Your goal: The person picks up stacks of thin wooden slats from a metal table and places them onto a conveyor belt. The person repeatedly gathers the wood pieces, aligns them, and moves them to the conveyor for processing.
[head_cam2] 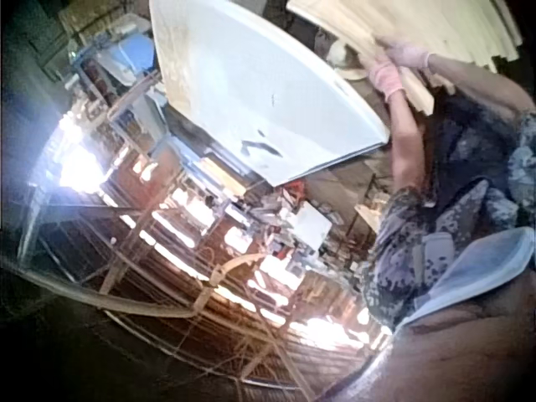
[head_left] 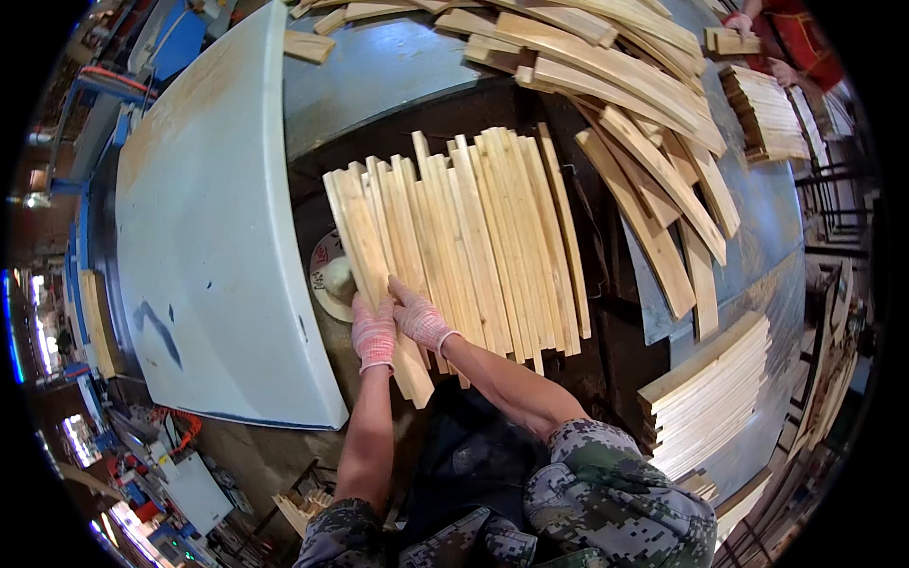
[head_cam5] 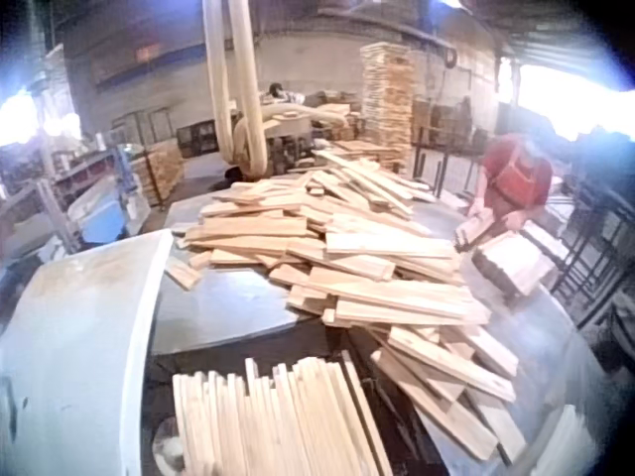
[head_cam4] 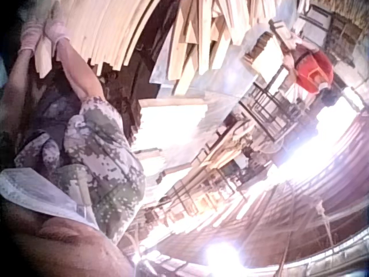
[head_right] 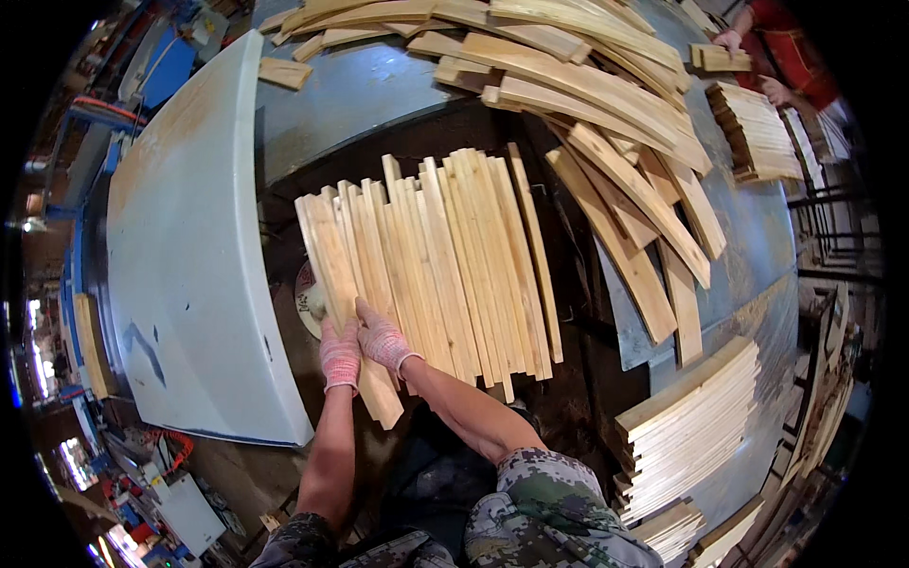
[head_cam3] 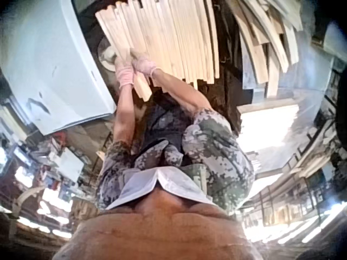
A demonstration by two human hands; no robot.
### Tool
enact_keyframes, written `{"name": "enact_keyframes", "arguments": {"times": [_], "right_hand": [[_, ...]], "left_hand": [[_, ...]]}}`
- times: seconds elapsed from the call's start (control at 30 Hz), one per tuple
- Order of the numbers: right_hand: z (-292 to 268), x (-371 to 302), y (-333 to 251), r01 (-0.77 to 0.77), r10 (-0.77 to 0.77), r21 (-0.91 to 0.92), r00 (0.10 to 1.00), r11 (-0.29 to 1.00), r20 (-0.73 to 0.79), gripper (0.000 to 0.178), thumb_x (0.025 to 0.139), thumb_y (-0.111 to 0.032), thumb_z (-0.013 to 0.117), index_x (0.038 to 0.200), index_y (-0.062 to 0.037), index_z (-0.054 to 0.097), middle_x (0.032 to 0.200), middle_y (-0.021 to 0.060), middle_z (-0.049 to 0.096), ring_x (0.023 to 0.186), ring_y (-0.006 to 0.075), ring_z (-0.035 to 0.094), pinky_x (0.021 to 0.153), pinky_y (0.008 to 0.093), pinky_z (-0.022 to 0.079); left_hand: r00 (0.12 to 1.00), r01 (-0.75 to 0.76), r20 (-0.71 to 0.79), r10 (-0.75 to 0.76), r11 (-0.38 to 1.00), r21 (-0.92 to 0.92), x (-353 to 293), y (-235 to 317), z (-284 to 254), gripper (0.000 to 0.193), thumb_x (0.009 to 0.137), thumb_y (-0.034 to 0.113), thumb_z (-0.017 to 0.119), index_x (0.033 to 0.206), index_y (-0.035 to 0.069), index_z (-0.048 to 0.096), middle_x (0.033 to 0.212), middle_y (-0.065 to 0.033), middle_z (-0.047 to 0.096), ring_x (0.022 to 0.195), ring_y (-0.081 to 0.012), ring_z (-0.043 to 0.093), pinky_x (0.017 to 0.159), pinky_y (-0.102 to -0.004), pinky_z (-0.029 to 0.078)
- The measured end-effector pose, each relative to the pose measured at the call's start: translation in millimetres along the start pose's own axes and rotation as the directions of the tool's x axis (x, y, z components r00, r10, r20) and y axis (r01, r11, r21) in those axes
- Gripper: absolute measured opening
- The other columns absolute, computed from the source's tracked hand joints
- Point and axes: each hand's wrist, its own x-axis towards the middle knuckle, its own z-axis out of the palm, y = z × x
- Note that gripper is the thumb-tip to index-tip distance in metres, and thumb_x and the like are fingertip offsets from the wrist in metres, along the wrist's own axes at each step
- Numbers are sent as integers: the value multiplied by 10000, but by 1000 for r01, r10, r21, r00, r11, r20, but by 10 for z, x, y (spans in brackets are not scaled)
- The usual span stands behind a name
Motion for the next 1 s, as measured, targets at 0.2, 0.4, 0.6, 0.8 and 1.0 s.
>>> {"name": "enact_keyframes", "arguments": {"times": [0.2, 0.4, 0.6, 0.8, 1.0], "right_hand": [[-4, -385, -178, -67, -30, 767, 993, 638, 112, 804, 967, -40, 646, 1680, -47, 275, 1400, 134, 636, 1240, 250, 602, 1045, 362, 504], [-367, -1184, 85, -225, 24, 541, 935, 811, 354, 602, 1064, -198, 580, 1632, -89, 412, 1069, -10, 665, 809, 94, 560, 696, 276, 502], [-1424, -2811, 505, -245, 127, 634, 966, 734, 226, 570, 1087, -174, 556, 1627, -59, 415, 915, -71, 540, 804, 58, 480, 711, 247, 461], [-1827, -4255, 875, -52, 231, 692, 958, 720, -168, 693, 1051, -124, 585, 1670, -25, 290, 1258, 69, 611, 1087, 119, 554, 905, 267, 465], [-2359, -5737, 1125, 388, 320, 684, 671, 618, -669, 594, 1047, -124, 641, 1599, -29, 444, 1395, 140, 672, 1193, 164, 635, 1032, 301, 510]], "left_hand": [[999, -40, -5, 44, 947, 317, 260, -19, -80, 501, 862, 328, 761, 1234, 32, 601, 1106, -250, 749, 1021, -448, 724, 902, -525, 568], [983, -177, 19, 184, 912, 370, 318, -211, 78, 483, 895, 196, 683, 1307, -3, 528, 1210, -277, 686, 1102, -463, 675, 977, -518, 527], [986, -146, -20, 163, 927, 345, 341, -608, 246, 700, 981, 252, 676, 1548, -17, 366, 1385, -314, 603, 1199, -483, 627, 1038, -515, 509], [993, -113, 64, 96, 930, 351, 293, -370, 131, 758, 970, 231, 693, 1585, 0, 315, 1460, -342, 533, 1298, -469, 577, 1089, -507, 491], [887, -387, 60, 459, 666, 638, 165, 137, 203, 863, 991, 312, 714, 1663, 31, 251, 1544, -274, 506, 1370, -362, 561, 1131, -480, 474]]}}
